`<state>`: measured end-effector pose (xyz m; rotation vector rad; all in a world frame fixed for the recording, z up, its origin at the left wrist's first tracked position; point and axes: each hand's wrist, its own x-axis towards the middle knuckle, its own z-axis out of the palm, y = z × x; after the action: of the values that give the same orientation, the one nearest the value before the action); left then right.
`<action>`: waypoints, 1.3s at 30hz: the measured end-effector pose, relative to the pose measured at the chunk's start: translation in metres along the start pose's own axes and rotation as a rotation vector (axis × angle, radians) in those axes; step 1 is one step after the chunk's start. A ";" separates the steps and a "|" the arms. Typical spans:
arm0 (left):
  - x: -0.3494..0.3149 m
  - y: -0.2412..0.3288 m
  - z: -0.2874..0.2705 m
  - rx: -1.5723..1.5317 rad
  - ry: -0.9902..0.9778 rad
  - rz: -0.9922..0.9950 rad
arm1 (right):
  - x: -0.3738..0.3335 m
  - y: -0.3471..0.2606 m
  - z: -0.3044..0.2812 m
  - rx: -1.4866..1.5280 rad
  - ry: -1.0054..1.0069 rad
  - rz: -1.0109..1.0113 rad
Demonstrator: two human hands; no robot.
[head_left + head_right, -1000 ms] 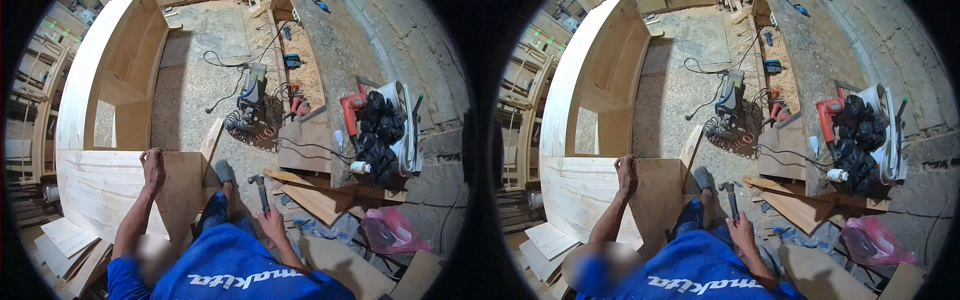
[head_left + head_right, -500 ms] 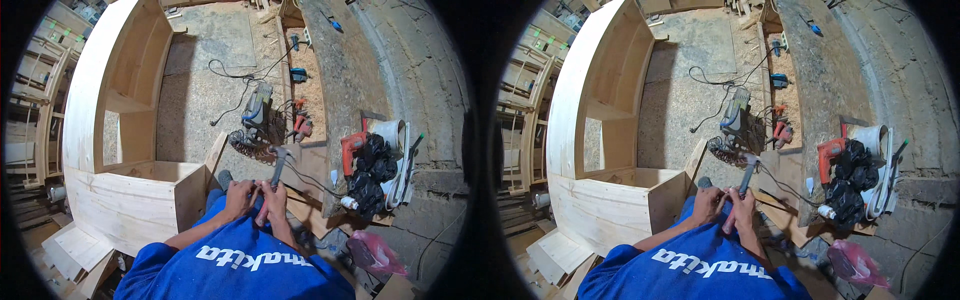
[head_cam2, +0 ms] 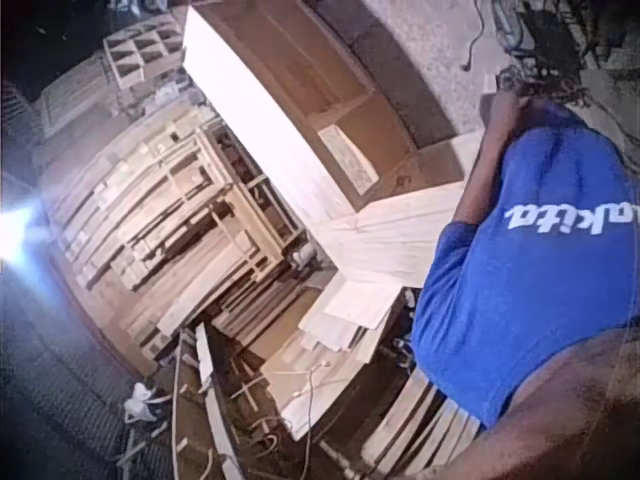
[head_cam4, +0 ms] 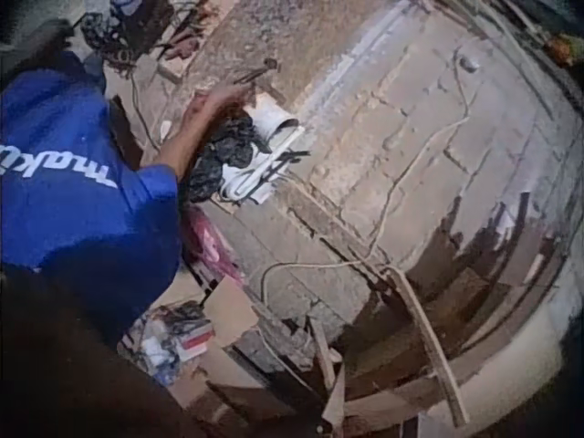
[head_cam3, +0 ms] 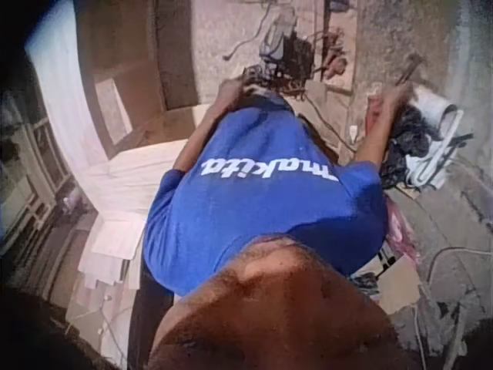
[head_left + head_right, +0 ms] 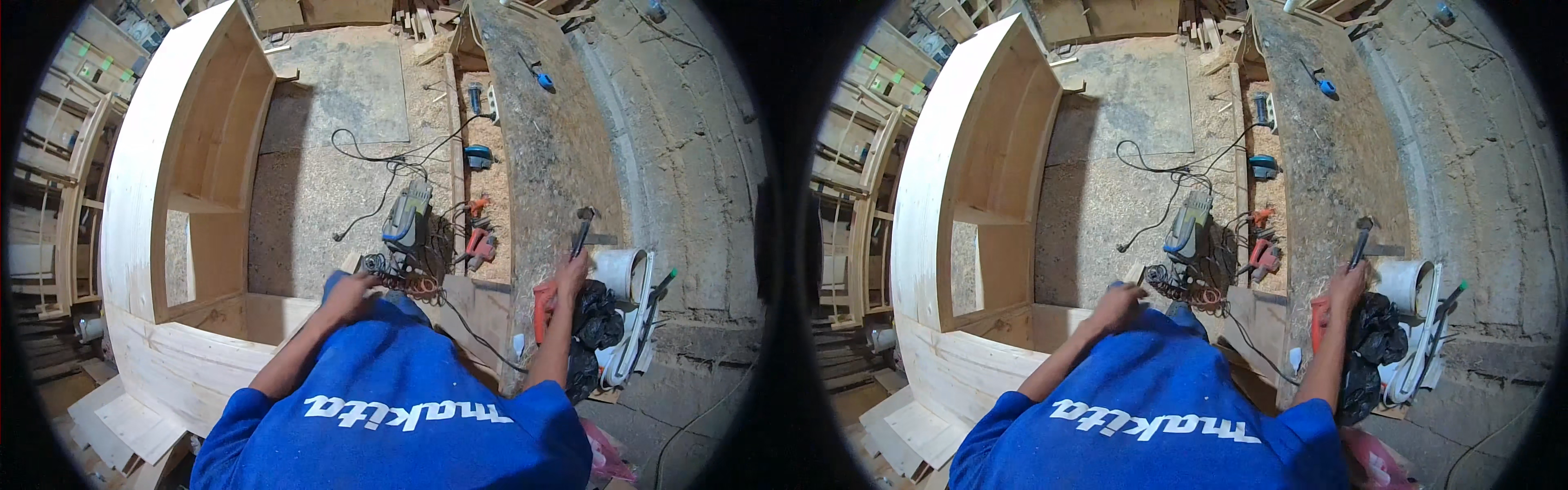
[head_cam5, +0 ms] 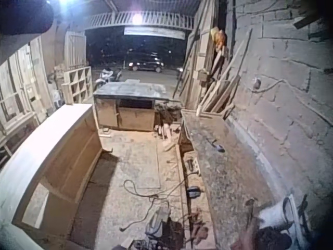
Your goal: The person assembles a wooden structure by hammering nails into boards and smoothing the edges with an electric planer.
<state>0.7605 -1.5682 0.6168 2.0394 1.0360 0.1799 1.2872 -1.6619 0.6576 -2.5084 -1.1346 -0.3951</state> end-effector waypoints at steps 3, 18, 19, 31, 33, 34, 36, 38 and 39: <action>-0.021 -0.096 -0.015 -0.126 0.289 -0.320 | 0.040 0.019 0.025 -0.113 -0.192 0.229; -0.006 -0.373 -0.165 -0.607 0.128 -1.140 | 0.040 -0.138 0.105 -0.362 0.156 0.091; 0.016 -0.411 -0.184 -0.646 0.080 -1.072 | 0.063 -0.162 0.121 -0.365 0.150 0.095; 0.365 -0.397 -0.477 -0.598 0.530 -0.566 | 0.054 -0.398 0.182 0.319 -0.432 0.246; 0.370 -0.420 -0.459 -0.395 0.278 -0.611 | 0.064 -0.411 0.207 0.428 -0.513 0.339; 0.365 -0.427 -0.443 -0.396 0.238 -0.609 | 0.072 -0.418 0.218 0.426 -0.517 0.349; 0.347 -0.451 -0.401 -0.365 0.129 -0.713 | 0.105 -0.432 0.249 0.613 -0.539 0.402; 0.324 -0.454 -0.367 -0.394 0.027 -0.830 | 0.144 -0.436 0.291 0.662 -0.536 0.401; 0.314 -0.440 -0.348 -0.458 0.022 -0.847 | 0.166 -0.437 0.318 0.712 -0.515 0.390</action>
<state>0.5395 -0.9864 0.4549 1.0794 1.6057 -0.0118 1.0935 -1.1467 0.5277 -2.1238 -0.7166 0.6782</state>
